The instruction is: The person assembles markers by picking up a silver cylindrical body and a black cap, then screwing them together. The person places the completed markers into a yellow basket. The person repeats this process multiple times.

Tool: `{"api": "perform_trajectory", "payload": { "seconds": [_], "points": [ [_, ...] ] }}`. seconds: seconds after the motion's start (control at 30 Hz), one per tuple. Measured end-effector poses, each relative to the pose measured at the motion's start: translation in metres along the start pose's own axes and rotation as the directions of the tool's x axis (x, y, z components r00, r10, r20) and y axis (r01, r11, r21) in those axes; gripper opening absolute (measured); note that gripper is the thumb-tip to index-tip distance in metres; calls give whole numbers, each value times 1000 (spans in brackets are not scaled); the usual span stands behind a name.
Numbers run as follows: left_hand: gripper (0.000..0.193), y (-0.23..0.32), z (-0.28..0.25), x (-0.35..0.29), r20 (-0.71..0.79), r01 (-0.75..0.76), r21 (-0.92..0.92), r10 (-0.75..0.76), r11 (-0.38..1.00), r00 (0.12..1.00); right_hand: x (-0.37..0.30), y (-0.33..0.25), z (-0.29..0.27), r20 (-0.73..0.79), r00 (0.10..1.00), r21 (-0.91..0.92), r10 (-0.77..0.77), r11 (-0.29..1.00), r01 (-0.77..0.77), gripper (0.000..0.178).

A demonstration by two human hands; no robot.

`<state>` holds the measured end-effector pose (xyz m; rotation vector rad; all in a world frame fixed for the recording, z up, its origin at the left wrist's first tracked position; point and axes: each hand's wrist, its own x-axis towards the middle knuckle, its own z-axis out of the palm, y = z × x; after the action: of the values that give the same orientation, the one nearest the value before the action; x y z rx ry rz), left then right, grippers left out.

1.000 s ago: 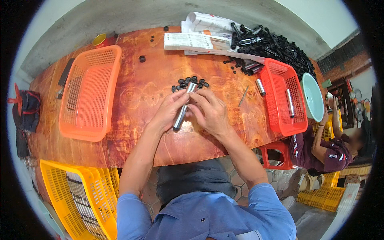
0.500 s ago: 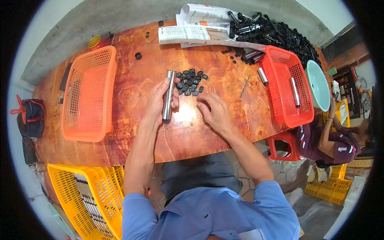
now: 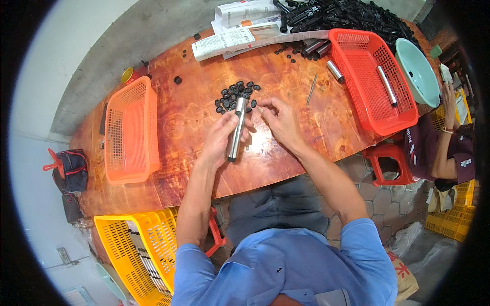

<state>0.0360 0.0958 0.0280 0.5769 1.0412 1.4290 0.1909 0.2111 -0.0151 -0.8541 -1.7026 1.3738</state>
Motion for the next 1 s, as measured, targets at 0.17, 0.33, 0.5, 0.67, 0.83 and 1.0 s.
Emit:
{"api": "perform_trajectory", "payload": {
  "seconds": [0.17,0.33,0.5,0.67,0.83,1.0],
  "points": [
    [44,-12,6,-15,-23,48,180,-45,983,999,3,1,-6,8,993,160,119,980,-119,18],
    [42,-12,28,-21,70,-204,876,304,437,950,6,-30,-28,217,955,106,203,967,-230,23],
    [50,-27,29,-17,362,-335,932,417,-140,834,5,-34,-48,365,918,-133,156,984,-114,24],
    [51,-38,27,-10,518,-411,853,414,-322,749,1,-26,-58,416,895,-100,163,986,-133,21],
    [47,-42,31,-14,513,-428,859,459,-282,726,-5,-25,-64,439,891,-167,114,985,-44,19],
    [47,-48,31,-17,410,-364,911,514,-192,754,-12,-25,-64,428,900,-144,78,989,-17,17]
  ]
}}
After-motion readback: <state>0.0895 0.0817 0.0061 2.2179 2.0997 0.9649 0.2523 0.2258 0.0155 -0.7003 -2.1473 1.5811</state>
